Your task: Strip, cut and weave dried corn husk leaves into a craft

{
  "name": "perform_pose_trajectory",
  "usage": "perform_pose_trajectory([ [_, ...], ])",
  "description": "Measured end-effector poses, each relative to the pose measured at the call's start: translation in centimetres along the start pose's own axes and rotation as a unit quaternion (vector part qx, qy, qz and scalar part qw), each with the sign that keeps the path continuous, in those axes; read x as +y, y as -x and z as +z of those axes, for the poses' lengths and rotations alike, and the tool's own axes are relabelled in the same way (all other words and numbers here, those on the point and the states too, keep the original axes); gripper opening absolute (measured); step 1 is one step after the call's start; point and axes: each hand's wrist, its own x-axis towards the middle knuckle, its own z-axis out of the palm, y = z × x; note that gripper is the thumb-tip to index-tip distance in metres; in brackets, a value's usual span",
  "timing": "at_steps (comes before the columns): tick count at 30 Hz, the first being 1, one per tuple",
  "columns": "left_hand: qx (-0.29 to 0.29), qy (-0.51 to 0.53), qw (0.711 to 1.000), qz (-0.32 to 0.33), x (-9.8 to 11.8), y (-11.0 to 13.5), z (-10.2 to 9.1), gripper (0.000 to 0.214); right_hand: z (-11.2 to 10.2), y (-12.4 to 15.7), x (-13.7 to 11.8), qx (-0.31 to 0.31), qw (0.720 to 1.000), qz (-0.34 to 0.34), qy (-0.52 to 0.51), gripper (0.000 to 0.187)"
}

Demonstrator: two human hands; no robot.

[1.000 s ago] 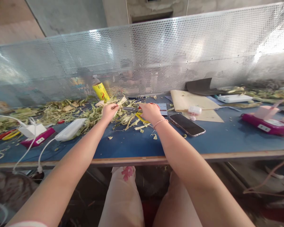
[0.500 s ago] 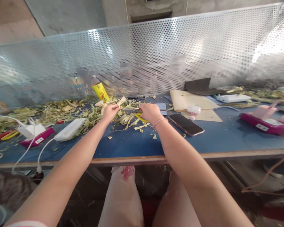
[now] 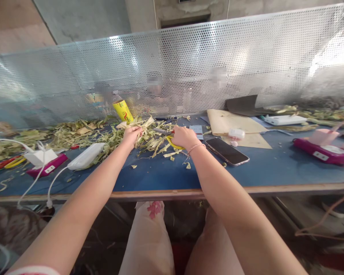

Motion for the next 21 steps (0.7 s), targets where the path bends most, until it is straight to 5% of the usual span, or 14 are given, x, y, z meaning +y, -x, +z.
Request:
perform_pose_trajectory([
  [4,-0.025,0.109,0.991,-0.072,1.0,0.8,0.4,0.006,0.9,-0.5,0.4,-0.009,0.999,0.030,-0.027,0.033],
  [8,-0.065,0.171,0.976,-0.114,2.1,1.7,0.7,0.005,1.6,-1.0,0.5,-0.056,0.998,-0.012,0.007,0.025],
  [13,-0.124,0.186,0.962,-0.153,3.0,3.1,1.6,0.005,2.0,-1.3,-1.2,0.104,0.979,-0.080,-0.156,0.028],
  [21,-0.203,0.228,0.940,-0.150,3.2,4.8,2.9,0.008,2.5,-1.0,-3.2,0.143,0.932,-0.100,-0.316,0.021],
])
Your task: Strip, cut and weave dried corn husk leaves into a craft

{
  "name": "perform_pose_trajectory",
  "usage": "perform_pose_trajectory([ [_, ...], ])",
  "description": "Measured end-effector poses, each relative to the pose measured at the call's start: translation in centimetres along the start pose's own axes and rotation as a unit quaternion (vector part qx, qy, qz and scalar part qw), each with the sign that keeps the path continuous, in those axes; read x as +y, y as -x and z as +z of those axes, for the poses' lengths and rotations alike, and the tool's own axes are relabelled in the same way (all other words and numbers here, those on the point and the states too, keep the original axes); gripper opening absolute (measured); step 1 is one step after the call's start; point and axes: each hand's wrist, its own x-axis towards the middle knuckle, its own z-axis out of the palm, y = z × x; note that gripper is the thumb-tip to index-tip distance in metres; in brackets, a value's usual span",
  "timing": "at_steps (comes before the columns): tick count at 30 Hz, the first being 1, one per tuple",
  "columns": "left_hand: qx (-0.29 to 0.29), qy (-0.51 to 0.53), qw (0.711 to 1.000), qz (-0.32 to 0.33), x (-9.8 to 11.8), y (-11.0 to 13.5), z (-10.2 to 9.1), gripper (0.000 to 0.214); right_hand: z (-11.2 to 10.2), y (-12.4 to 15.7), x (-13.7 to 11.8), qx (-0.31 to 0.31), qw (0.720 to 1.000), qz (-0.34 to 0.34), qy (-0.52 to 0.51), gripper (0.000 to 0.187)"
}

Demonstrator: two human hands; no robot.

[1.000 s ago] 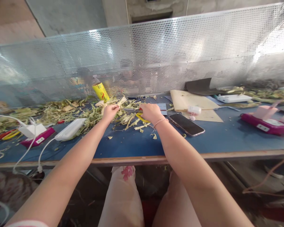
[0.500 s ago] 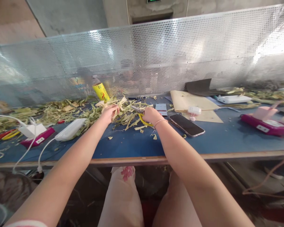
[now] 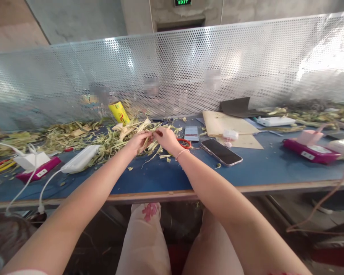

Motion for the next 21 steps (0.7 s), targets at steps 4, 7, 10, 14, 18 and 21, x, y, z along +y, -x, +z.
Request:
perform_pose_trajectory([
  [4,-0.028,0.004,0.999,0.018,0.1,0.5,0.3,0.008,-0.2,0.1,0.0,0.013,1.000,-0.008,0.007,0.022],
  [7,-0.032,0.021,0.999,0.011,0.1,0.6,0.5,0.009,-0.1,0.1,0.1,0.025,0.999,-0.029,0.002,0.021],
  [10,-0.038,0.043,0.998,0.016,0.0,0.5,0.7,0.012,0.2,0.0,0.2,0.058,0.997,-0.047,-0.031,0.018],
  [14,-0.041,0.079,0.996,0.026,-0.2,0.4,0.8,0.015,0.4,0.0,0.1,0.086,0.991,-0.057,-0.090,0.017],
  [18,-0.026,0.097,0.995,0.025,-0.1,0.7,1.4,0.020,0.7,-0.1,0.0,0.087,0.982,-0.025,-0.168,0.015],
  [21,-0.001,0.113,0.993,0.025,0.2,1.1,2.0,0.023,1.1,-0.3,0.2,0.074,0.967,0.013,-0.245,0.015],
])
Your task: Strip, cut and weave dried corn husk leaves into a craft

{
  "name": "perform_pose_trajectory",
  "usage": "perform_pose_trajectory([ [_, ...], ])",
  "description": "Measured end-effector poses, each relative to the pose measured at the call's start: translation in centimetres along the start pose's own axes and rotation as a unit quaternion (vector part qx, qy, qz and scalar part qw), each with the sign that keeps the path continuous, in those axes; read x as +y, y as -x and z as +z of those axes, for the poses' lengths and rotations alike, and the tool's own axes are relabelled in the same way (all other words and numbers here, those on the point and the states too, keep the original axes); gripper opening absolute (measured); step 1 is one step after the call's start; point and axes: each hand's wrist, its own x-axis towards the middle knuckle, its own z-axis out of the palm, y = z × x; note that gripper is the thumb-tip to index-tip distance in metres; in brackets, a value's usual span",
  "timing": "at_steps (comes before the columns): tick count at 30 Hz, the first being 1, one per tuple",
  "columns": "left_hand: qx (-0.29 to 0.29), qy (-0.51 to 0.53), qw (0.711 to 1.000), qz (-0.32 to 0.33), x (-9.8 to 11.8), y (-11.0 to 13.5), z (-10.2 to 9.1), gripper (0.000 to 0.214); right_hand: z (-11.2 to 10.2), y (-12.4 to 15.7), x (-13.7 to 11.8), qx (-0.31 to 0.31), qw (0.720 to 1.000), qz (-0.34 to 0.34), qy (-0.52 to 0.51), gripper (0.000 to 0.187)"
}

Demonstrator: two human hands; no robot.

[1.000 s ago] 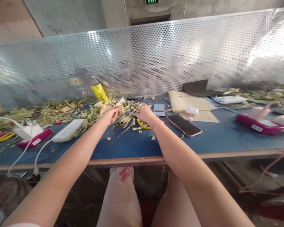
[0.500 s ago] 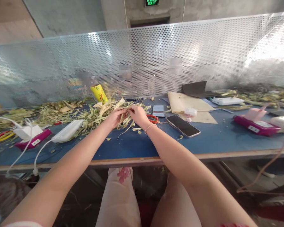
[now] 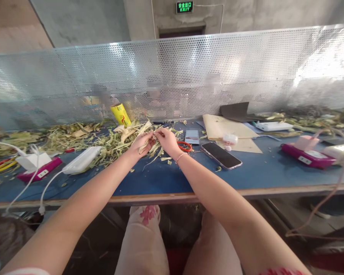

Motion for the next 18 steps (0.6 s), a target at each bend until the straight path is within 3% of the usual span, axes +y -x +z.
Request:
perform_pose_trajectory([
  [4,0.038,0.014,0.999,-0.003,0.2,-0.1,0.1,0.021,-0.2,-0.6,0.6,0.011,0.993,0.087,-0.076,0.012],
  [10,0.041,0.033,0.999,0.005,0.7,-0.7,-1.0,0.013,-2.5,-1.8,1.8,0.082,0.981,0.164,-0.067,0.010],
  [14,0.051,0.048,0.997,-0.020,1.2,-0.7,-1.3,0.009,-4.4,-2.1,2.3,0.109,0.974,0.169,0.101,0.014],
  [18,0.075,0.058,0.995,-0.040,1.3,-0.8,-1.6,0.009,-5.6,-1.8,1.9,0.018,0.936,0.108,0.333,0.050],
])
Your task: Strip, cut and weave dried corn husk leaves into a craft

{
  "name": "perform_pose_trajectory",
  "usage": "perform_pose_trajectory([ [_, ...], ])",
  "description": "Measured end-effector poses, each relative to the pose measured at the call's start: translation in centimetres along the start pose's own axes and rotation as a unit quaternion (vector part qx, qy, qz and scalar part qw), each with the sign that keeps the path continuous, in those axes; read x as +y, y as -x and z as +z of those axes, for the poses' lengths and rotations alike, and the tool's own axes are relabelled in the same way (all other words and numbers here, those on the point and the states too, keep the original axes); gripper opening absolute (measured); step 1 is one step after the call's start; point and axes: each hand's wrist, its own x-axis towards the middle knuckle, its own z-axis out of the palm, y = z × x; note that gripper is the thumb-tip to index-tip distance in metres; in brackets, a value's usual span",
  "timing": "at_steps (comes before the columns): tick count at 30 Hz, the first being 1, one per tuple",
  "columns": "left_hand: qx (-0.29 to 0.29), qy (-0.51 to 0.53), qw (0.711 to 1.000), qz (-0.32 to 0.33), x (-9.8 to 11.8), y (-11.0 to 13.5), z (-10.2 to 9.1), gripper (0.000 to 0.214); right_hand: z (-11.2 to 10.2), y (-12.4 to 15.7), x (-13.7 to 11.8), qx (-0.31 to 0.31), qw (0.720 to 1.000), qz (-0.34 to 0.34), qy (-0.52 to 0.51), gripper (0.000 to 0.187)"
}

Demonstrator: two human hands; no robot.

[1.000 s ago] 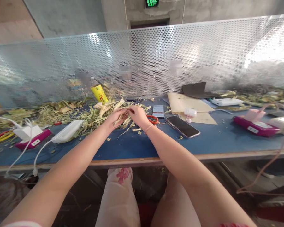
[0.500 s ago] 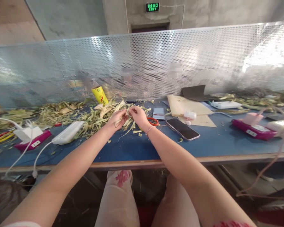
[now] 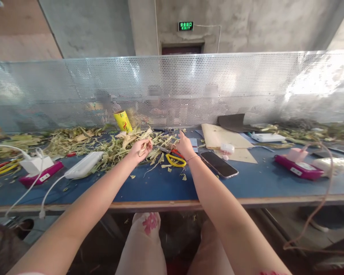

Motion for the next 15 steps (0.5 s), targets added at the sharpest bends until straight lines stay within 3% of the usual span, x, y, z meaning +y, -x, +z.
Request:
perform_pose_trajectory([
  [3,0.006,-0.019,0.999,0.040,-0.1,-0.2,-0.3,0.010,-0.6,0.5,-0.5,-0.089,0.986,-0.046,0.136,0.040],
  [5,-0.005,-0.044,0.997,0.069,-0.2,-0.3,-0.6,0.011,-0.8,0.9,-0.9,-0.175,0.961,-0.055,0.205,0.030],
  [7,-0.007,-0.065,0.994,0.088,-0.2,-0.3,-0.9,0.014,-0.7,1.3,-1.2,-0.236,0.939,-0.049,0.246,0.033],
  [11,0.018,-0.096,0.989,0.110,0.0,-0.6,-1.3,0.021,-0.3,1.8,-1.2,-0.267,0.931,-0.036,0.248,0.050],
  [15,0.041,-0.115,0.983,0.135,0.2,-0.8,-1.6,0.025,0.1,2.0,-1.1,-0.281,0.931,-0.014,0.231,0.052],
])
